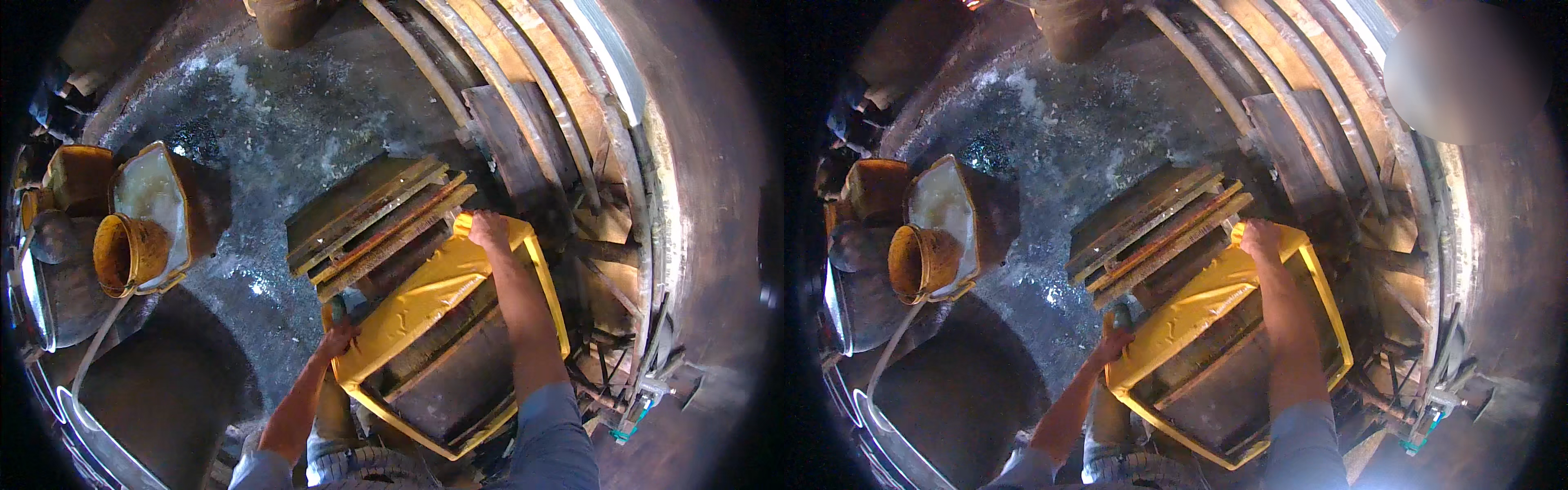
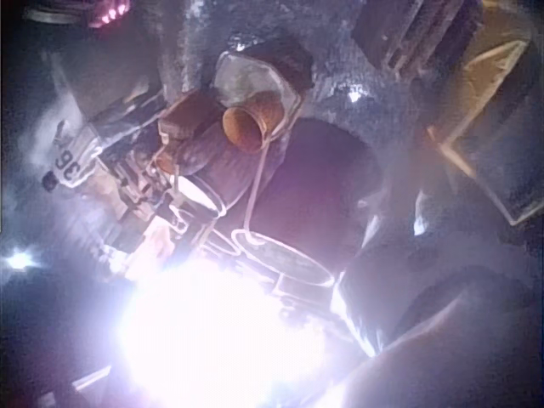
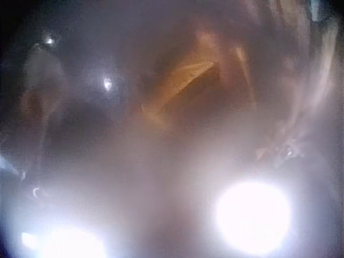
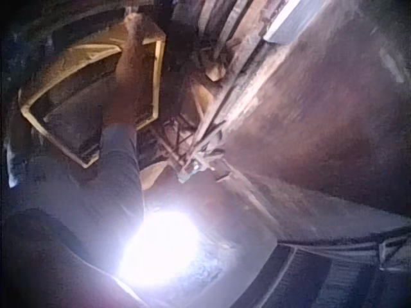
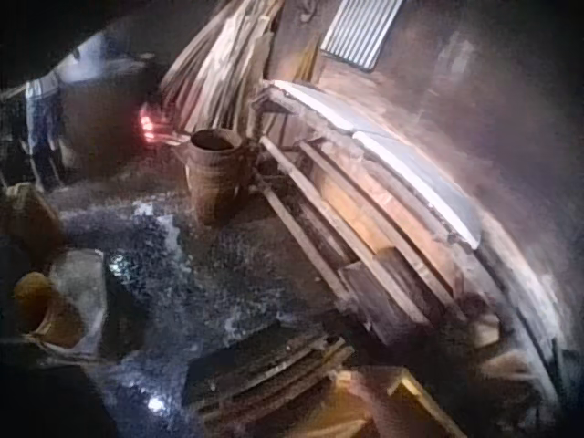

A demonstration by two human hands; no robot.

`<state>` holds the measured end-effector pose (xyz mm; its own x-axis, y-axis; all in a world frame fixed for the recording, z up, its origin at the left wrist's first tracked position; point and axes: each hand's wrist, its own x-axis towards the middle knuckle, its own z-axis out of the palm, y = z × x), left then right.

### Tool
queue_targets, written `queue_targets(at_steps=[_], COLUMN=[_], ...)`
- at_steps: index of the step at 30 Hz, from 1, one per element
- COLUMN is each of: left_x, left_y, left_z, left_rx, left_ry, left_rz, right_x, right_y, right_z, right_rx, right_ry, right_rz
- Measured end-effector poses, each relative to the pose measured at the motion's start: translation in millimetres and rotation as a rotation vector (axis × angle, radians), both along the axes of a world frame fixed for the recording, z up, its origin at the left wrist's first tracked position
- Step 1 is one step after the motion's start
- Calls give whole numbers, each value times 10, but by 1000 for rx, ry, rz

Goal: The person places a white sheet onto a wooden frame, covers it with a yellow cloth, and presses it down. They then flip the frame to remove the sheet and place it on a stack. The person repeats this process with another frame, scoops a liquid mixture from a large vat into a bucket, and continues the pressing and stacking cycle.

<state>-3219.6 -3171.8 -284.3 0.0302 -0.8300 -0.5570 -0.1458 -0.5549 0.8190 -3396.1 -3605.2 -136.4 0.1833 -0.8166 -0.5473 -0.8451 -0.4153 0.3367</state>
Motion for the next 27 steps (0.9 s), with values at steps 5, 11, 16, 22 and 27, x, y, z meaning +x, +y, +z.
queue_targets(at_steps=[5,11,16,22,27], left_x=[-31,80,63,-1673,-2388], left_y=[-167,-1,322,895,525], left_z=[549,1158,2153,2734,2192], left_rx=[55,124,-115,33,-276], left_ry=[-127,126,292,323,38], left_rz=[226,489,386,-261,-569], right_x=[-159,-581,-1133,-3593,-5139], right_y=[45,-373,-324,958,3064], right_z=[-413,-5,965,529,252], right_rx=[111,-630,-521,-543,-938], right_ry=[177,-570,-1384,-1319,-714], right_rz=[5,-422,-966,-1248,-892])
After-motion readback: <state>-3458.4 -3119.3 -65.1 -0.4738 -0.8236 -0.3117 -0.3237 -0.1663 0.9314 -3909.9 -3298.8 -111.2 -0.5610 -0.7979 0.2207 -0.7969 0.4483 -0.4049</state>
